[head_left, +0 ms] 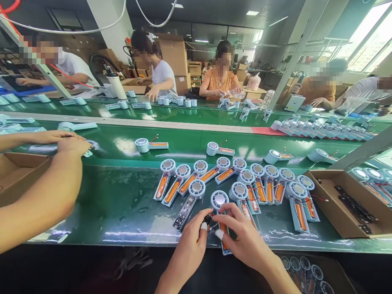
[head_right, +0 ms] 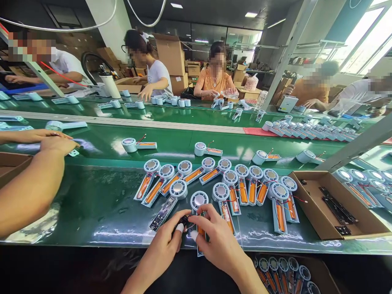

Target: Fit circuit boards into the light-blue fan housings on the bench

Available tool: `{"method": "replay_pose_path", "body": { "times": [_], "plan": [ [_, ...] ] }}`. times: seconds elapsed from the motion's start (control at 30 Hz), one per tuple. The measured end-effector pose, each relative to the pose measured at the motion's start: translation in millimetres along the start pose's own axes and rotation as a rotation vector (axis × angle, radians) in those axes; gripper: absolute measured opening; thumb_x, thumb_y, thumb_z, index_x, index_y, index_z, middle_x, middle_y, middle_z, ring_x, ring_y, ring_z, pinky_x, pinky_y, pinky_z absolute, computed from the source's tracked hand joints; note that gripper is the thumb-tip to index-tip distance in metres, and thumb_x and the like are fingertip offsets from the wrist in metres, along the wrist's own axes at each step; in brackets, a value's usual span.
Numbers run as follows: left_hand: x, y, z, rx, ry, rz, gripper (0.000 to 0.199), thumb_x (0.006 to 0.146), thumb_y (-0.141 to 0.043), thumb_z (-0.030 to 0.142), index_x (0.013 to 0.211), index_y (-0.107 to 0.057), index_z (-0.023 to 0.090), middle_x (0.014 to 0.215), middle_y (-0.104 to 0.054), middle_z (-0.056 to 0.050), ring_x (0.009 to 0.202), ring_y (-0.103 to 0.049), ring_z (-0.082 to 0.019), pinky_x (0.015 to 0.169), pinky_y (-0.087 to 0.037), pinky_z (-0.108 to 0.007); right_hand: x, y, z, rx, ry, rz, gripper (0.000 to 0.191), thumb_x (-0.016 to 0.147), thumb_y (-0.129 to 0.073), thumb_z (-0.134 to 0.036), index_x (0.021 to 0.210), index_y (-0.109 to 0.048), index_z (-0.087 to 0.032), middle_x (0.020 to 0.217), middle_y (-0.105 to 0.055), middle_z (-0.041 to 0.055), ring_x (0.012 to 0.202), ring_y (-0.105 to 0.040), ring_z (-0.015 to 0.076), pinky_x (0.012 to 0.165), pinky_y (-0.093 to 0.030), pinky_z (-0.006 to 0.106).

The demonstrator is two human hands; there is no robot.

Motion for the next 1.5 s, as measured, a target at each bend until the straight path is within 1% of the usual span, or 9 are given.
{"method": "replay_pose_path", "body": {
  "times": [0.13,0.27,0.33,0.47,0.6,0.8,0.97,1.17,1.5],
  "plan": [
    [0.8,1.6,4.8,0.047,-0.047,0.02,0.044,0.093,-0.043,0.019,0.129,-0.066,0.025,0.099,-0.076,-0.007,0.101,-0.071,-0.025,0.087,-0.059,-0.037,1.4,-6.5,-8.1,-0.077,0.075,0.014,0.032,0.092,-0.049,-0.007,0.109,-0.069,-0.025,0.115,-0.055,0.0107,0.093,-0.061,0.0215,0.08,-0.053,0.036],
    [1.0,-1.7,10.4,0.138,-0.112,-0.028,0.05,0.092,-0.037,0.011,0.132,-0.064,0.026,0.113,-0.071,-0.008,0.113,-0.066,-0.022,0.1,-0.053,-0.037,5.6,-0.2,6.1,0.225,-0.05,0.19,0.022,0.098,-0.052,-0.021,0.098,-0.074,-0.023,0.109,-0.062,0.0096,0.091,-0.063,0.02,0.08,-0.052,0.032],
    [0.3,-5.0,11.6,0.235,-0.118,-0.063,0.056,0.09,-0.034,0.006,0.133,-0.063,0.026,0.111,-0.069,-0.008,0.107,-0.068,-0.022,0.096,-0.054,-0.036,7.6,-1.5,18.6,0.451,-0.178,0.22,0.019,0.097,-0.058,-0.031,0.097,-0.076,-0.023,0.101,-0.067,0.0077,0.087,-0.064,0.0194,0.076,-0.052,0.029],
    [-2.5,-7.7,12.8,0.467,-0.08,-0.081,0.061,0.089,-0.029,0.003,0.132,-0.064,0.028,0.102,-0.065,-0.009,0.085,-0.071,-0.021,0.073,-0.057,-0.033,9.2,-13.3,32.7,0.825,-0.409,0.161,0.029,0.088,-0.072,-0.047,0.096,-0.078,-0.02,0.078,-0.068,0.0038,0.07,-0.059,0.016,0.067,-0.05,0.027],
    [-5.0,-6.9,17.5,0.493,-0.109,-0.069,0.059,0.091,-0.029,0.005,0.131,-0.065,0.03,0.102,-0.065,-0.008,0.081,-0.072,-0.021,0.067,-0.056,-0.031,10.7,-15.9,31.6,0.966,-0.47,0.093,0.036,0.082,-0.077,-0.052,0.093,-0.079,-0.018,0.078,-0.069,0.004,0.071,-0.059,0.0154,0.07,-0.05,0.028],
    [-6.2,-0.1,10.3,0.231,-0.13,0.093,0.051,0.094,-0.033,0.014,0.141,-0.053,0.019,0.13,-0.067,-0.012,0.115,-0.069,-0.023,0.098,-0.056,-0.036,14.7,-10.2,24.3,0.822,-0.41,0.025,0.032,0.089,-0.07,-0.05,0.096,-0.077,-0.02,0.085,-0.069,0.0037,0.077,-0.06,0.0158,0.071,-0.049,0.026],
    [-6.4,0.3,-3.1,0.154,-0.012,0.094,0.046,0.096,-0.035,0.021,0.138,-0.054,0.017,0.137,-0.065,-0.014,0.123,-0.065,-0.025,0.105,-0.052,-0.042,17.4,-5.6,17.8,0.733,-0.294,-0.038,0.022,0.092,-0.066,-0.04,0.101,-0.076,-0.021,0.1,-0.069,0.006,0.097,-0.063,0.0204,0.084,-0.052,0.029],
    [-6.8,3.7,0.0,0.113,0.021,0.078,0.046,0.094,-0.036,0.021,0.137,-0.055,0.019,0.13,-0.068,-0.014,0.125,-0.063,-0.027,0.104,-0.053,-0.046,20.0,1.0,7.2,0.591,-0.186,-0.064,0.018,0.096,-0.059,-0.032,0.095,-0.073,-0.021,0.095,-0.063,0.0046,0.088,-0.062,0.0175,0.076,-0.051,0.027],
    [-12.1,-0.9,-2.3,-0.033,0.076,0.102,0.04,0.091,-0.043,0.027,0.128,-0.056,0.02,0.125,-0.07,-0.017,0.117,-0.068,-0.03,0.086,-0.061,-0.044,22.3,7.1,-2.8,0.067,-0.098,0.131,0.017,0.099,-0.049,-0.02,0.098,-0.066,-0.022,0.099,-0.066,0.0052,0.084,-0.065,0.0176,0.075,-0.053,0.028]
  ]
}}
Point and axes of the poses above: each hand's wrist, its own x-axis towards the middle knuckle, its own y-axis out of the back of the hand, z = x × y, the point moved 7 cm from there along x, towards the middle knuckle
